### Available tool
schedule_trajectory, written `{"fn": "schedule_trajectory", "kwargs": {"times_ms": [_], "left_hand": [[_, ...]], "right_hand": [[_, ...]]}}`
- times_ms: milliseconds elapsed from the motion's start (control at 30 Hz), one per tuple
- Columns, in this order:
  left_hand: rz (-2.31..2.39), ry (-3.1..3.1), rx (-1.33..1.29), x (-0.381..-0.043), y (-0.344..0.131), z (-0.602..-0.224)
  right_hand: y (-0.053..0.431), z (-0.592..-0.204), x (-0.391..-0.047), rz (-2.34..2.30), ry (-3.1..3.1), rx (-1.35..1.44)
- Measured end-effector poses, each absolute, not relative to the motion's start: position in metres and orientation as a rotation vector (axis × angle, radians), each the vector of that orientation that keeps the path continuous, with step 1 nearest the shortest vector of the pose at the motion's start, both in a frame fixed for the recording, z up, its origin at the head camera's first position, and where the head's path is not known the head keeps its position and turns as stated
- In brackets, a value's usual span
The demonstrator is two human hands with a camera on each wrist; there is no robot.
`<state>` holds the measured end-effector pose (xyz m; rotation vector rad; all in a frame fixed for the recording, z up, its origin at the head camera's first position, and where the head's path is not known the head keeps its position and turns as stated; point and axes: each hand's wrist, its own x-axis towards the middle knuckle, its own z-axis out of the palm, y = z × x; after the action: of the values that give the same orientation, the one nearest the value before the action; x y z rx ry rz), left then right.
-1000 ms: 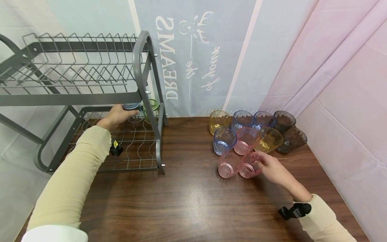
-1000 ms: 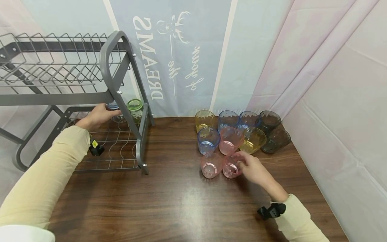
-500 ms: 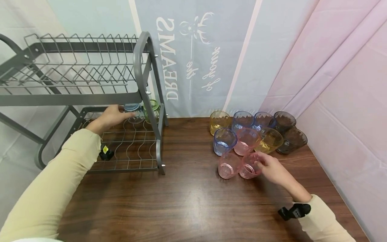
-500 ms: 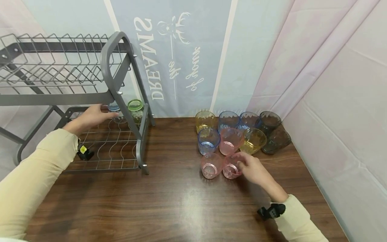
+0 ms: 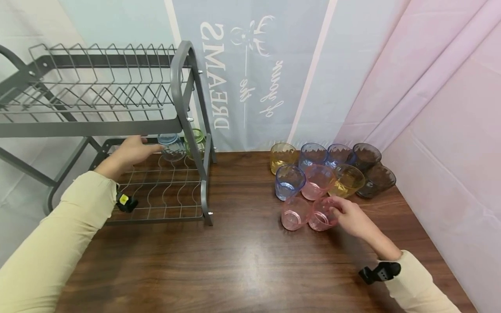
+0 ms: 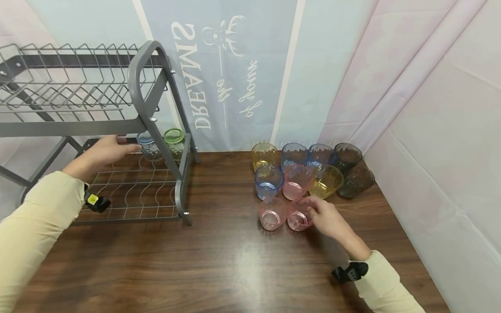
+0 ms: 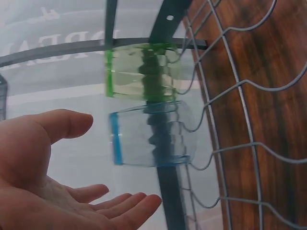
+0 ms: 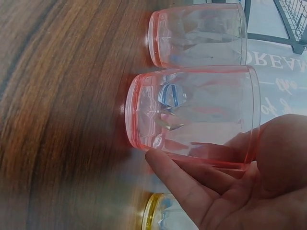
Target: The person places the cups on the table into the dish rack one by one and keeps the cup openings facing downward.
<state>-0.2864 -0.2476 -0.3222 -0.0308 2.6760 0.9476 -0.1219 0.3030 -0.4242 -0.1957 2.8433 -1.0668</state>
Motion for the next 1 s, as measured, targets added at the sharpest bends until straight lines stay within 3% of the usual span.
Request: {"fn": "schedule_trajectory", "kwargs": {"times_ms": [400,1000], "left_hand": [[0.934,2.729,0.161,-0.253,-0.265,-0.308],[0.857,2.740,0.412,-0.202,-0.255,-0.294]], "right_hand": [[0.305,-0.423,-0.121,-1.018,2.872,-0.167],[0.307,-0.418,-0.118,-1.037,2.867,-0.105]]}}
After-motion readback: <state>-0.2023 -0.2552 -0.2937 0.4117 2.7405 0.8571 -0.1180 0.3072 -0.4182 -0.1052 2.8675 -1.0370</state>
